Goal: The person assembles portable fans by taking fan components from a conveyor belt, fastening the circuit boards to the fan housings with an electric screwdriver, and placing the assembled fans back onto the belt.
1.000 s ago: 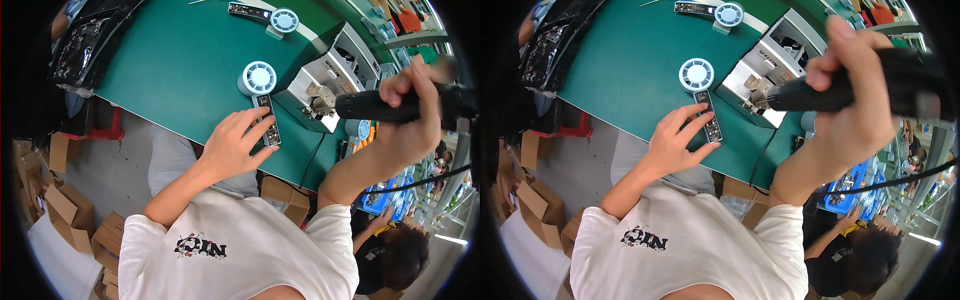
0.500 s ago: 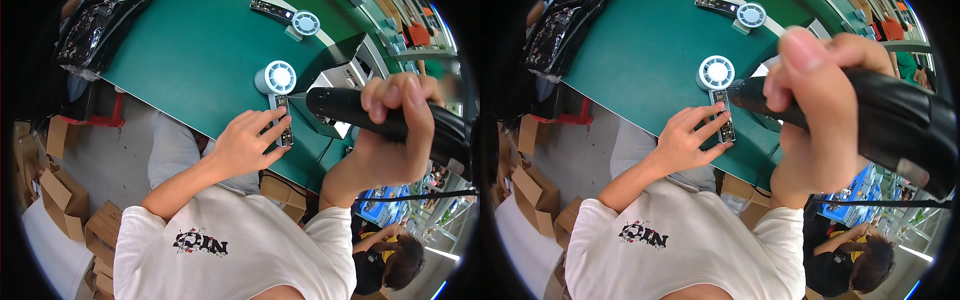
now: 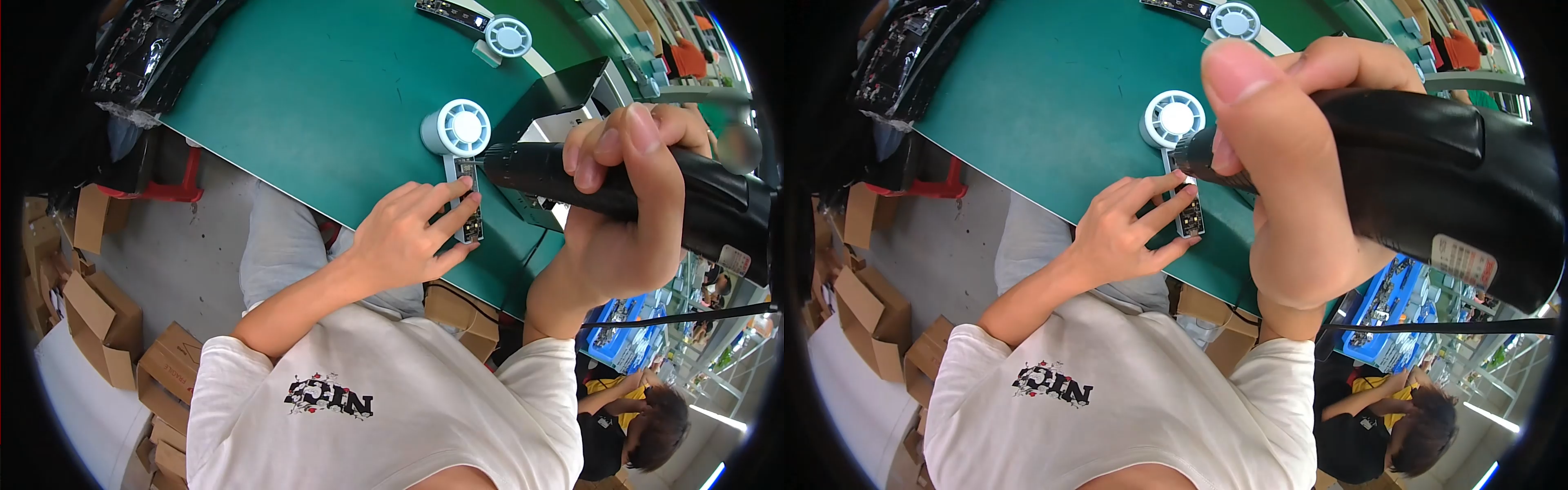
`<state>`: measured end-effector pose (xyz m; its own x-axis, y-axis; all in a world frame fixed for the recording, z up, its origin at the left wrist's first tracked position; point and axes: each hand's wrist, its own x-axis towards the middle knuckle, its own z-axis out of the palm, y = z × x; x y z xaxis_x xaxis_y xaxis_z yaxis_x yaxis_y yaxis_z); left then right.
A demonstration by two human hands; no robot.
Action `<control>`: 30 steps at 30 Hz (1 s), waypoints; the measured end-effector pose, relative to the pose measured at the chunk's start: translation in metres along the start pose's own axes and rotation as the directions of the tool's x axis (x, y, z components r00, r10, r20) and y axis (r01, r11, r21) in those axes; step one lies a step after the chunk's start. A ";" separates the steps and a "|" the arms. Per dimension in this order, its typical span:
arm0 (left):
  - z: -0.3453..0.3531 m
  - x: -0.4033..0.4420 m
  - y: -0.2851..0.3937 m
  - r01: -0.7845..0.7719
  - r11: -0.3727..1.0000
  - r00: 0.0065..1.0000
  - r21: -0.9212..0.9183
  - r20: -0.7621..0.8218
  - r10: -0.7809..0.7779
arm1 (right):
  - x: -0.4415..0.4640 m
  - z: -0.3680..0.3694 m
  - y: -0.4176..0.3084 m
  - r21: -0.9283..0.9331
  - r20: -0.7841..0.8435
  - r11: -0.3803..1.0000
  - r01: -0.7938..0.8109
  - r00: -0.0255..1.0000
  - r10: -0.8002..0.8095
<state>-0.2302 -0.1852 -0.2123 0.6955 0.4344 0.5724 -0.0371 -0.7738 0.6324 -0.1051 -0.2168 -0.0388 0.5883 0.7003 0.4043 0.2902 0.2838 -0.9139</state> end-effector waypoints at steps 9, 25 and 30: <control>0.000 0.001 0.001 0.000 1.000 1.000 0.013 -0.007 0.000 | 0.000 0.004 0.004 -0.075 0.005 0.995 0.063 0.998 -0.063; -0.007 0.000 0.004 -0.006 0.999 0.999 0.038 0.043 0.005 | -0.004 0.007 0.011 -0.217 0.191 0.961 0.173 0.973 -0.132; -0.007 0.002 0.006 0.059 0.998 0.992 -0.004 0.113 -0.058 | 0.002 -0.019 0.016 0.117 0.018 0.965 0.234 0.971 -0.237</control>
<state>-0.2341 -0.1862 -0.2038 0.7733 0.4238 0.4716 0.0013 -0.7448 0.6673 -0.0850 -0.2237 -0.0523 0.4890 0.6246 0.6089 0.3296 0.5140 -0.7920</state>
